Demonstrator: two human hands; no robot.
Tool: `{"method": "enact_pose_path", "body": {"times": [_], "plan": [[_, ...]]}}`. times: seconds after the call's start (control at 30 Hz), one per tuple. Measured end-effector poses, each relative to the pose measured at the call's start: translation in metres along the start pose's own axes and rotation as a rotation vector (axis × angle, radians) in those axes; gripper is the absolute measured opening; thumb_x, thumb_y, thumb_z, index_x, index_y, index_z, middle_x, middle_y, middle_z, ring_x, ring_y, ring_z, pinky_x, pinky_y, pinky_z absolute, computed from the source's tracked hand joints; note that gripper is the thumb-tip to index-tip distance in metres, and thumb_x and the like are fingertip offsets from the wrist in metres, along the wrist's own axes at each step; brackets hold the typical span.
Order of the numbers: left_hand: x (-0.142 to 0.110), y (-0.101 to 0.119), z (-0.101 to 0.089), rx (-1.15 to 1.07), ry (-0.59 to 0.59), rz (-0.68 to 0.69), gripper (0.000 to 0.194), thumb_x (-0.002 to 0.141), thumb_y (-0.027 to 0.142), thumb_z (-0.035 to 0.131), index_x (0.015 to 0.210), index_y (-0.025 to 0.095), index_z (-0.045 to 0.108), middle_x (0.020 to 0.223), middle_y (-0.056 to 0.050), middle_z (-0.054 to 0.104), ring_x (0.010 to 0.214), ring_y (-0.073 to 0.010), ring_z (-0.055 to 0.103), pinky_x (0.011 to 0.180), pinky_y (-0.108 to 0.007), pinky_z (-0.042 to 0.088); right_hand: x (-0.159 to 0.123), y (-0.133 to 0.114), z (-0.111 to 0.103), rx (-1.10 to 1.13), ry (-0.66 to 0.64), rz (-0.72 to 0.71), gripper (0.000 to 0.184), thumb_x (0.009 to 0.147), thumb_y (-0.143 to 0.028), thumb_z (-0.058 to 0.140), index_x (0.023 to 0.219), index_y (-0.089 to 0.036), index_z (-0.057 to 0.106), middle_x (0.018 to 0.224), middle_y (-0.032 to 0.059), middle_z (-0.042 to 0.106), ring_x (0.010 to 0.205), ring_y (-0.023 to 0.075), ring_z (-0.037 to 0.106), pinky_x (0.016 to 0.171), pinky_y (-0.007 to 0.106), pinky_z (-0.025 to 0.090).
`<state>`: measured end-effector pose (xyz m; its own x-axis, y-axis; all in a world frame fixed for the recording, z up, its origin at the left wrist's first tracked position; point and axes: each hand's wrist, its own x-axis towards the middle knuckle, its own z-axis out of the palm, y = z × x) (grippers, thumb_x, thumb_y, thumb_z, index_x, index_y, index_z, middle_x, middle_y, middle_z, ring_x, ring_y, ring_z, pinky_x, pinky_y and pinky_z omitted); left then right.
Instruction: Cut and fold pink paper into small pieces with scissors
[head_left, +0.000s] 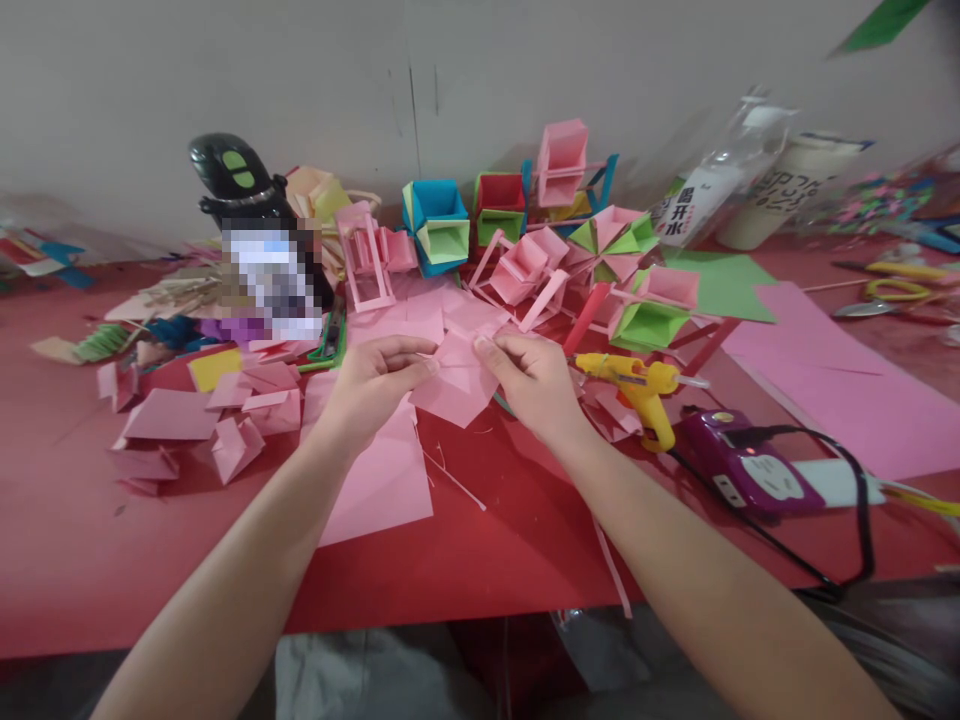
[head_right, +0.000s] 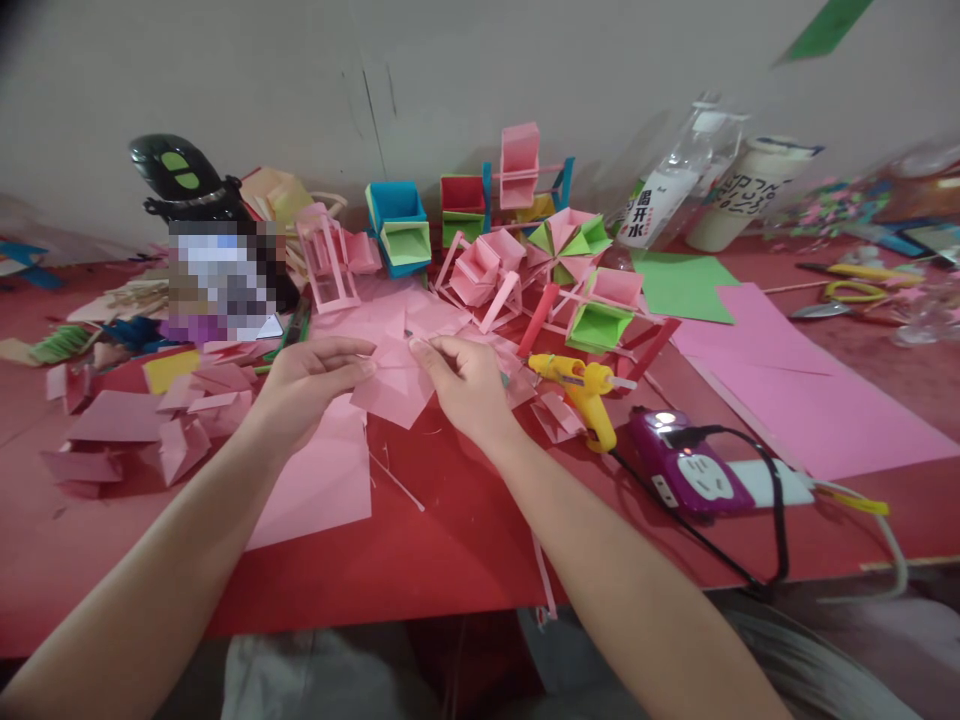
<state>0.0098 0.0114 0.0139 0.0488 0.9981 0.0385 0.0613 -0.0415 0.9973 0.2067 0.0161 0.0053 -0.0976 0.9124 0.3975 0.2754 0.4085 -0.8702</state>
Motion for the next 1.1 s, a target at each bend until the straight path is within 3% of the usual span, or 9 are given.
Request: {"method": "enact_pose_path", "body": {"times": [0.2,0.37,0.57,0.8,1.1], "plan": [[-0.001,0.003,0.001,0.107,-0.117,0.04,0.02,0.071,0.019,0.072,0.09,0.015,0.071,0.079,-0.001,0.069,0.073,-0.0137,0.062,0.065,-0.024,0.045,0.0,0.005,0.001,-0.067,-0.086,-0.003,0.054,0.093,-0.058,0.058,0.06,-0.02,0.038,0.059,-0.0043,0.031,0.057,0.0101,0.032,0.054,0.027,0.026],[-0.003,0.0,0.007,0.091,-0.193,0.089,0.011,0.077,0.024,0.072,0.079,0.016,0.066,0.075,0.001,0.063,0.069,-0.0114,0.058,0.062,-0.022,0.043,-0.001,0.007,0.001,-0.072,-0.12,-0.032,0.052,0.095,-0.055,0.057,0.06,-0.02,0.041,0.059,-0.0043,0.034,0.058,0.0101,0.034,0.055,0.027,0.028],[-0.001,-0.003,0.007,0.085,-0.14,0.093,0.023,0.074,0.03,0.082,0.077,0.015,0.066,0.071,0.001,0.064,0.064,-0.0101,0.057,0.059,-0.021,0.043,-0.001,0.005,0.0,-0.086,-0.118,-0.034,0.051,0.095,-0.054,0.058,0.06,-0.019,0.041,0.06,-0.0045,0.033,0.058,0.0099,0.034,0.055,0.027,0.028],[0.001,-0.005,0.003,0.181,-0.111,0.162,0.029,0.074,0.043,0.082,0.08,0.016,0.072,0.077,-0.004,0.073,0.067,-0.0153,0.064,0.06,-0.024,0.05,0.0,0.002,0.0,-0.077,-0.108,-0.006,0.054,0.093,-0.058,0.057,0.059,-0.02,0.041,0.06,-0.0041,0.033,0.058,0.0103,0.034,0.055,0.027,0.029],[-0.002,-0.005,0.007,0.158,-0.075,0.218,0.023,0.077,0.037,0.081,0.081,0.016,0.072,0.081,-0.005,0.076,0.075,-0.0182,0.071,0.066,-0.026,0.055,0.0,-0.001,-0.002,0.066,-0.184,0.055,0.052,0.082,-0.059,0.071,0.06,-0.02,0.044,0.063,-0.005,0.032,0.059,0.0095,0.03,0.052,0.026,0.024]]}}
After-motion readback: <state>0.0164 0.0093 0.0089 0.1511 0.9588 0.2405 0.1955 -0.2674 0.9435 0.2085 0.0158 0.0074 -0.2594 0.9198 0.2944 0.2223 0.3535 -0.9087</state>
